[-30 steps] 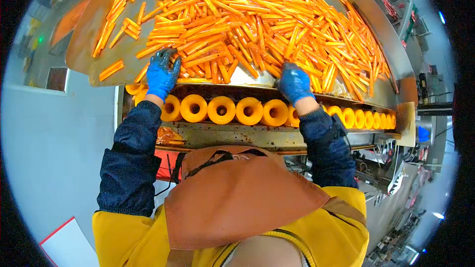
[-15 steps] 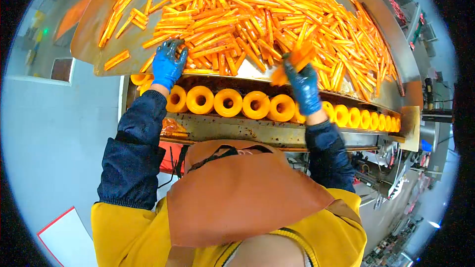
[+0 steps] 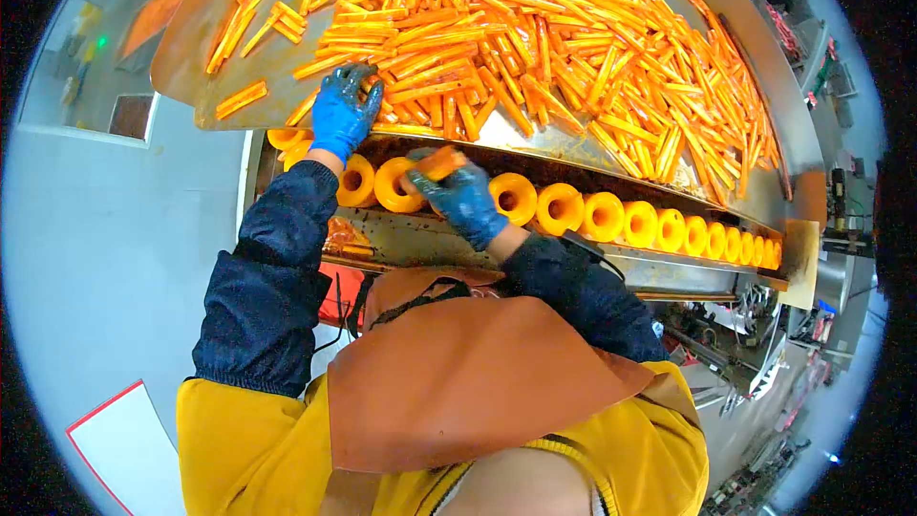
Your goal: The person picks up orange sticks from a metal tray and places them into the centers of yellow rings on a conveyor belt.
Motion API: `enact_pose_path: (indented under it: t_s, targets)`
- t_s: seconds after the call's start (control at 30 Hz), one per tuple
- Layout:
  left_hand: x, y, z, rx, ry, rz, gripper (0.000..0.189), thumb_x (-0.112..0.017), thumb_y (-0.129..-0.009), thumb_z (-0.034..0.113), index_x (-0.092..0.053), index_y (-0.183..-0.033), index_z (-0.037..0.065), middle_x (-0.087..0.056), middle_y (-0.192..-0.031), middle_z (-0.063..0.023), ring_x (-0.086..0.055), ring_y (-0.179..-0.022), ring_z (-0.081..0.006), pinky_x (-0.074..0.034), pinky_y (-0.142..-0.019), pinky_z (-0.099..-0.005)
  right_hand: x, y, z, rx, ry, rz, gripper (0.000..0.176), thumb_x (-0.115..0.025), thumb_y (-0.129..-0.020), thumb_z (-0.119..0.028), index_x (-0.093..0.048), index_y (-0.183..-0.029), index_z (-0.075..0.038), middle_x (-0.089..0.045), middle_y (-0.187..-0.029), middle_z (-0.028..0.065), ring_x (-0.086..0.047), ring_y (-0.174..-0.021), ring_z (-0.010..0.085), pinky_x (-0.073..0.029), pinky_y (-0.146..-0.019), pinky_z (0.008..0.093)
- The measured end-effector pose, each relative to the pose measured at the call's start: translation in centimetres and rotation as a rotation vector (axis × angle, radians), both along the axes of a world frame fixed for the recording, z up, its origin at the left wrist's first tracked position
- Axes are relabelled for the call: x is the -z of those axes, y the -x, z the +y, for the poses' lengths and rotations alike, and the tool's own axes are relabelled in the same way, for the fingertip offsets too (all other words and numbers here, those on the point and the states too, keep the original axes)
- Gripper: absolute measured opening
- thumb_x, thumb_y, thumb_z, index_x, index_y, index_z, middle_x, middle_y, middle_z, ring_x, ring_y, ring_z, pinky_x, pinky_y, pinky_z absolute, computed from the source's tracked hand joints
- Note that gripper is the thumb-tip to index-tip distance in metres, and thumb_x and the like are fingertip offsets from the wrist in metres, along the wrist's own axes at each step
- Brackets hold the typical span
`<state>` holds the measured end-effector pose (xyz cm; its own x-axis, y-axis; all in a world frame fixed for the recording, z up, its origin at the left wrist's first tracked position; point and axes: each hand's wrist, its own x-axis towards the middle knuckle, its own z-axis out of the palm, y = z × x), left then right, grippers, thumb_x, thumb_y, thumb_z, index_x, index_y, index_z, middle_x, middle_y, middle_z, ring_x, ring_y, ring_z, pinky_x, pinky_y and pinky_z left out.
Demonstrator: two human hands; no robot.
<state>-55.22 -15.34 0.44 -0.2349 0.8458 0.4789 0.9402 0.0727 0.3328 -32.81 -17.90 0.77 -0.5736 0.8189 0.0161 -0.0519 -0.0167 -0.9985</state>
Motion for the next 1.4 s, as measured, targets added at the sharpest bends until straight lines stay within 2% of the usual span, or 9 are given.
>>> enact_pose_path:
  t_s: [0.1, 0.3, 0.37, 0.43, 0.6, 0.7, 0.87, 1.3, 1.4]
  targets:
    - [0.1, 0.1, -0.2, 0.000, -0.015, 0.027, 0.023, -0.063, -0.080, 0.025, -0.063, -0.100, 0.013, -0.061, -0.106, -0.0123, -0.056, -0.098, -0.0320, -0.045, -0.087, -0.0404, 1.1, 0.3, -0.3, -0.060, -0.482, -0.345, 0.031, -0.068, -0.080, -0.027, -0.064, -0.102, -0.006, -0.062, -0.096, 0.0175, -0.060, -0.090, 0.0332, -0.048, -0.082, 0.0401]
    - [0.1, 0.0, 0.0, 0.046, -0.046, -0.029, 0.023, -0.065, -0.079, 0.021, -0.063, -0.100, 0.013, -0.061, -0.105, -0.0110, -0.056, -0.098, -0.0316, -0.045, -0.088, -0.0403, -2.6, -8.8, 4.4, 0.081, -0.600, -0.554, 0.029, -0.066, -0.081, -0.024, -0.063, -0.104, -0.009, -0.064, -0.095, 0.0132, -0.061, -0.089, 0.0313, -0.050, -0.077, 0.0379]
    - [0.2, 0.1, 0.1, 0.023, -0.031, -0.013, 0.024, -0.065, -0.078, 0.021, -0.063, -0.101, 0.013, -0.061, -0.105, -0.0111, -0.056, -0.099, -0.0315, -0.045, -0.088, -0.0402, -2.8, -13.6, 8.1, 0.425, -0.847, -0.843, 0.024, -0.065, -0.079, -0.021, -0.064, -0.100, -0.009, -0.064, -0.093, 0.0134, -0.062, -0.085, 0.0329, -0.051, -0.074, 0.0385]
    - [0.1, -0.1, 0.0, 0.025, -0.021, -0.035, 0.024, -0.066, -0.079, 0.022, -0.063, -0.101, 0.013, -0.061, -0.105, -0.0112, -0.056, -0.099, -0.0315, -0.046, -0.087, -0.0401, -3.7, -17.8, 11.1, 0.366, -0.725, -1.378, 0.030, -0.067, -0.073, -0.021, -0.064, -0.099, -0.007, -0.065, -0.096, 0.0143, -0.062, -0.088, 0.0326, -0.051, -0.076, 0.0397]
    - [0.4, 0.2, 0.1, 0.026, -0.023, 0.028, 0.024, -0.066, -0.079, 0.023, -0.063, -0.101, 0.012, -0.061, -0.104, -0.0115, -0.056, -0.099, -0.0316, -0.046, -0.086, -0.0400, -4.2, -20.2, 13.7, 0.119, -0.748, -1.113, 0.033, -0.067, -0.074, -0.023, -0.063, -0.102, -0.007, -0.064, -0.097, 0.0168, -0.062, -0.090, 0.0336, -0.050, -0.077, 0.0399]
    - [0.5, 0.2, 0.3, 0.029, -0.016, 0.062, 0.024, -0.066, -0.079, 0.023, -0.062, -0.101, 0.012, -0.061, -0.103, -0.0119, -0.056, -0.099, -0.0317, -0.045, -0.086, -0.0397, -5.4, -22.1, 15.7, 0.286, -0.655, -1.113, 0.035, -0.067, -0.075, -0.024, -0.062, -0.105, -0.007, -0.064, -0.098, 0.0171, -0.061, -0.092, 0.0328, -0.050, -0.078, 0.0404]
    - [0.2, -0.1, 0.3, 0.019, -0.008, 0.008, 0.024, -0.066, -0.079, 0.020, -0.063, -0.101, 0.012, -0.061, -0.105, -0.0128, -0.055, -0.102, -0.0319, -0.044, -0.088, -0.0400, -4.6, -21.7, 18.5, 0.024, -0.635, -1.562, 0.045, -0.068, -0.069, -0.039, -0.063, -0.102, -0.009, -0.064, -0.099, 0.0192, -0.062, -0.092, 0.0328, -0.050, -0.080, 0.0421]
    - [0.1, 0.0, 0.3, 0.041, -0.014, 0.023, 0.024, -0.064, -0.080, 0.022, -0.062, -0.101, 0.011, -0.061, -0.103, -0.0151, -0.055, -0.101, -0.0329, -0.043, -0.089, -0.0412, -7.6, -23.6, 19.1, 0.337, -0.367, -1.389, 0.055, -0.066, -0.071, -0.054, -0.067, -0.099, -0.007, -0.066, -0.092, 0.0202, -0.065, -0.087, 0.0314, -0.051, -0.079, 0.0402]
    - [0.1, 0.0, 0.1, 0.026, 0.002, 0.023, 0.023, -0.064, -0.081, 0.022, -0.062, -0.101, 0.011, -0.061, -0.103, -0.0152, -0.056, -0.100, -0.0331, -0.044, -0.088, -0.0409, -8.2, -24.6, 17.2, 0.436, -0.027, -0.598, 0.034, -0.070, -0.078, -0.030, -0.066, -0.095, -0.001, -0.067, -0.087, 0.0092, -0.063, -0.080, 0.0168, -0.050, -0.074, 0.0303]
